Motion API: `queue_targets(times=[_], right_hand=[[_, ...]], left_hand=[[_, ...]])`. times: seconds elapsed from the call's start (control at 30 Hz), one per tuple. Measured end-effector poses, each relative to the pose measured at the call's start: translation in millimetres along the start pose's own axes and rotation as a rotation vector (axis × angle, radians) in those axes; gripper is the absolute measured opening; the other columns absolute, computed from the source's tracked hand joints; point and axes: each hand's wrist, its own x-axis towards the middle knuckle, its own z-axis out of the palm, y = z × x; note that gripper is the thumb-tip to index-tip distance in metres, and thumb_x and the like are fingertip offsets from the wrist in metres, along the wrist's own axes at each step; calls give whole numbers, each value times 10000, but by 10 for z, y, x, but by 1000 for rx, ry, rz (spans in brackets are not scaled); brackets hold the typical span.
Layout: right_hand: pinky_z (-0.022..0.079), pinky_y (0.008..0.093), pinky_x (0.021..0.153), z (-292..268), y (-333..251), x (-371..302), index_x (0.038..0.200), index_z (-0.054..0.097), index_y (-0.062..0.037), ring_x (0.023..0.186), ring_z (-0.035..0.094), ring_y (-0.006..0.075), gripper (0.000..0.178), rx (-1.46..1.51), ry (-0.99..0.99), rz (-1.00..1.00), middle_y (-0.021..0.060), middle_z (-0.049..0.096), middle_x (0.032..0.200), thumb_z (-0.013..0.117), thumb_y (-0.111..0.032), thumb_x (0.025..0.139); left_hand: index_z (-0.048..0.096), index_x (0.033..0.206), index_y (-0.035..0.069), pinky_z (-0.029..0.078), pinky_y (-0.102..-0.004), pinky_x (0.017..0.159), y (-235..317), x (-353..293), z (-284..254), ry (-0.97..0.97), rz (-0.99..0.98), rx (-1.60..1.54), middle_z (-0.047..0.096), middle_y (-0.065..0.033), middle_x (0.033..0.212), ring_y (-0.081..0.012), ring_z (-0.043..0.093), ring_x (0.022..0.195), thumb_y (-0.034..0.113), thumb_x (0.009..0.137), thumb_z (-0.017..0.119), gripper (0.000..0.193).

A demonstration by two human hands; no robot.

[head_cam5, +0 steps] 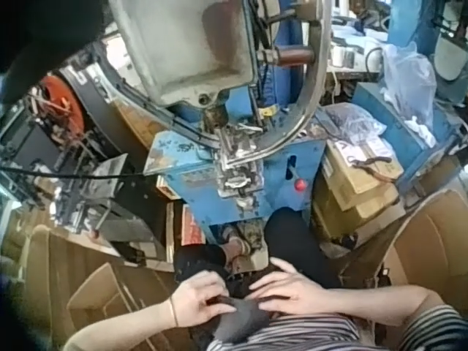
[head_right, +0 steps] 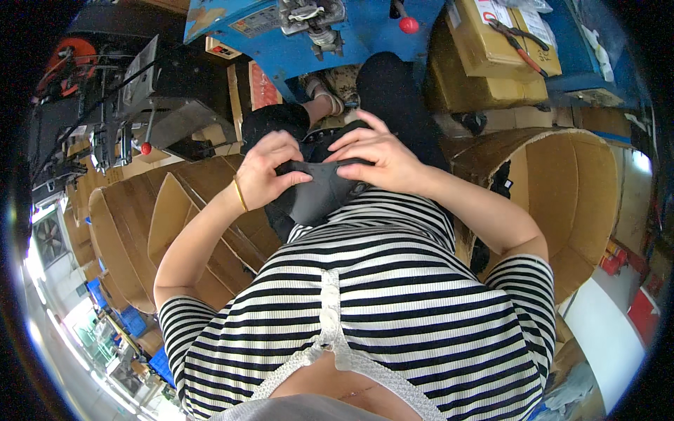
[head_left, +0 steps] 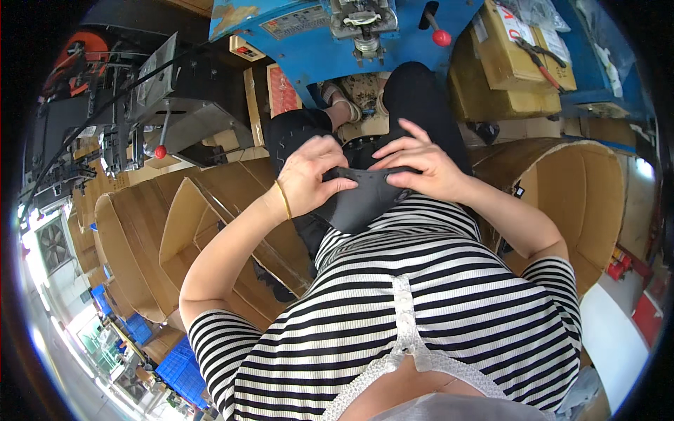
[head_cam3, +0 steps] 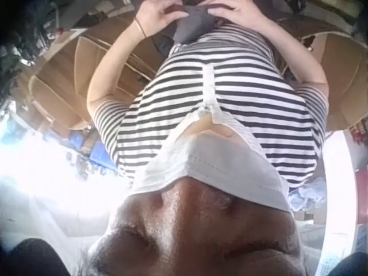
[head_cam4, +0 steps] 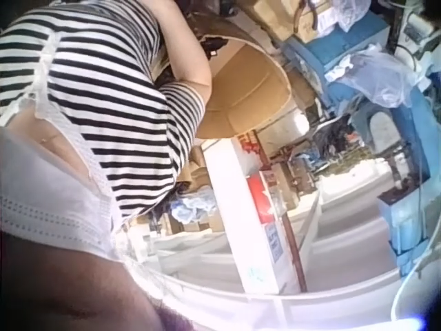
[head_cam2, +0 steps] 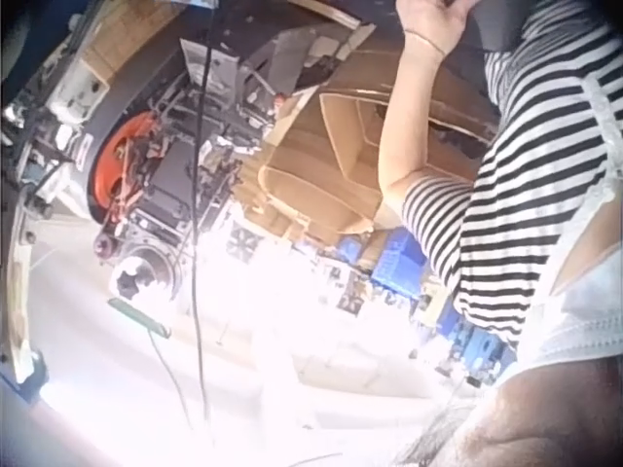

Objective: Assemble shoe components using a machinery press.

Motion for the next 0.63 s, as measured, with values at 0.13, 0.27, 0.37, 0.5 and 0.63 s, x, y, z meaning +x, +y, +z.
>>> queue_targets(times=[0.13, 0.27, 0.37, 0.5, 0.63], right_hand=[[298, 478, 1121, -430, 38, 85, 975, 707, -26, 992, 651, 195, 167, 131, 227, -40, 68, 716, 978, 666, -152, 873], [448, 346, 964, -614, 87, 156, 1016, 689, 28, 956, 630, 152, 207, 332, 458, 37, 73, 706, 965, 666, -142, 901], [485, 231, 782, -736, 70, 311, 1040, 688, 20, 874, 603, 81, 216, 585, 576, 210, 25, 688, 943, 670, -152, 911], [494, 230, 782, -1014, 78, 601, 1086, 668, -7, 848, 626, 79, 194, 727, 644, 125, 23, 689, 961, 637, -124, 934], [508, 233, 793, -1140, 167, 741, 1099, 667, -17, 851, 640, 87, 206, 888, 627, 128, 29, 697, 972, 641, -133, 932]], left_hand=[[584, 1149, 2, 358, -466, 1058, 298, 253, -553, -47, 198, 316, 595, -143, 1209, -317, 563, 1138, 519, 603, 807, 784], [622, 1093, -2, 449, -421, 946, 374, 429, -788, 84, 383, 517, 642, -135, 1087, -286, 626, 1014, 257, 653, 730, 522], [655, 952, 1, 514, -349, 754, 346, 698, -899, 328, 534, 712, 666, -94, 926, -239, 660, 831, 45, 602, 598, 358], [638, 985, 19, 512, -343, 738, 239, 1042, -1117, 466, 531, 856, 665, -76, 929, -244, 655, 825, 28, 609, 620, 376], [645, 996, 32, 513, -342, 741, 182, 1224, -1226, 475, 521, 854, 672, -77, 948, -252, 660, 843, 16, 594, 628, 402]])
